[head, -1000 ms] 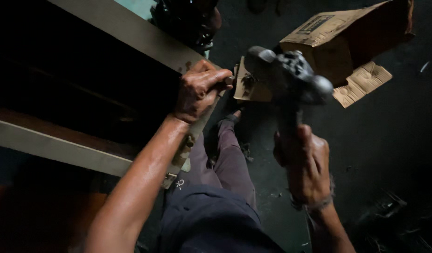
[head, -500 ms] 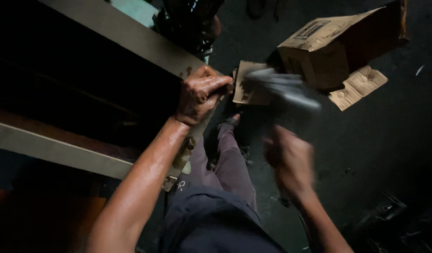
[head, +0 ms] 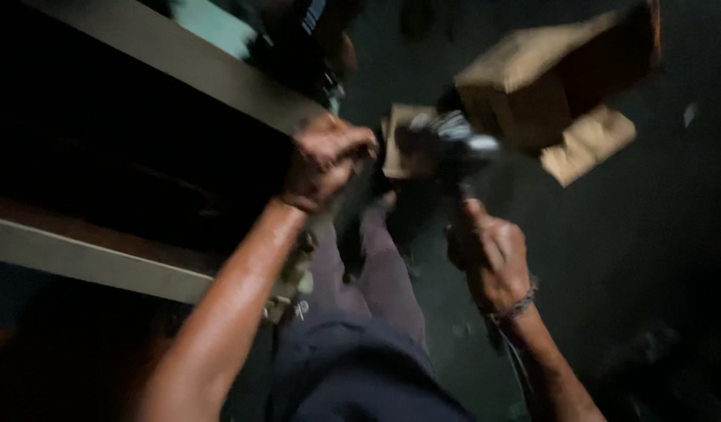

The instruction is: The person uses a hammer to drive nails into a wooden frame. They repeatedly pick up nails from a cardboard box, position them on the frame, and strike them with the hammer.

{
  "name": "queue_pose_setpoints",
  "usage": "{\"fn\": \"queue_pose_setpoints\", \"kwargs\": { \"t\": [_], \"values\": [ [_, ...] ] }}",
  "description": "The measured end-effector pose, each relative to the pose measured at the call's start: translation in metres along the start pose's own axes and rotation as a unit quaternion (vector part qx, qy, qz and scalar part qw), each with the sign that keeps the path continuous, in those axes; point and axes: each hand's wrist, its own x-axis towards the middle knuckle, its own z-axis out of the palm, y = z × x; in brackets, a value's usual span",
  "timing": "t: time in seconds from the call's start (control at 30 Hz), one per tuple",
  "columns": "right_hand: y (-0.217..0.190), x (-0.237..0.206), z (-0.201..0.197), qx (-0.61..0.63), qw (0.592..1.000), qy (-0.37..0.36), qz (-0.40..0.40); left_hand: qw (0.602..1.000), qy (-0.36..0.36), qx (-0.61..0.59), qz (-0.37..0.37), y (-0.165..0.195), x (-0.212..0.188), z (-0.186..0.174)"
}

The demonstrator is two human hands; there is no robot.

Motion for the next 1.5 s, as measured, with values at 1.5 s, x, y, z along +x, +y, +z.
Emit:
{"fn": "queue_pose_setpoints", "kwargs": {
  "t": [1.5],
  "values": [
    [0.02,0.019,0.044,-0.183,0.976,0.057,-0.106,0.998,-0.019,0.051,0.01,0.009,0.002,-0.007]
  ]
}}
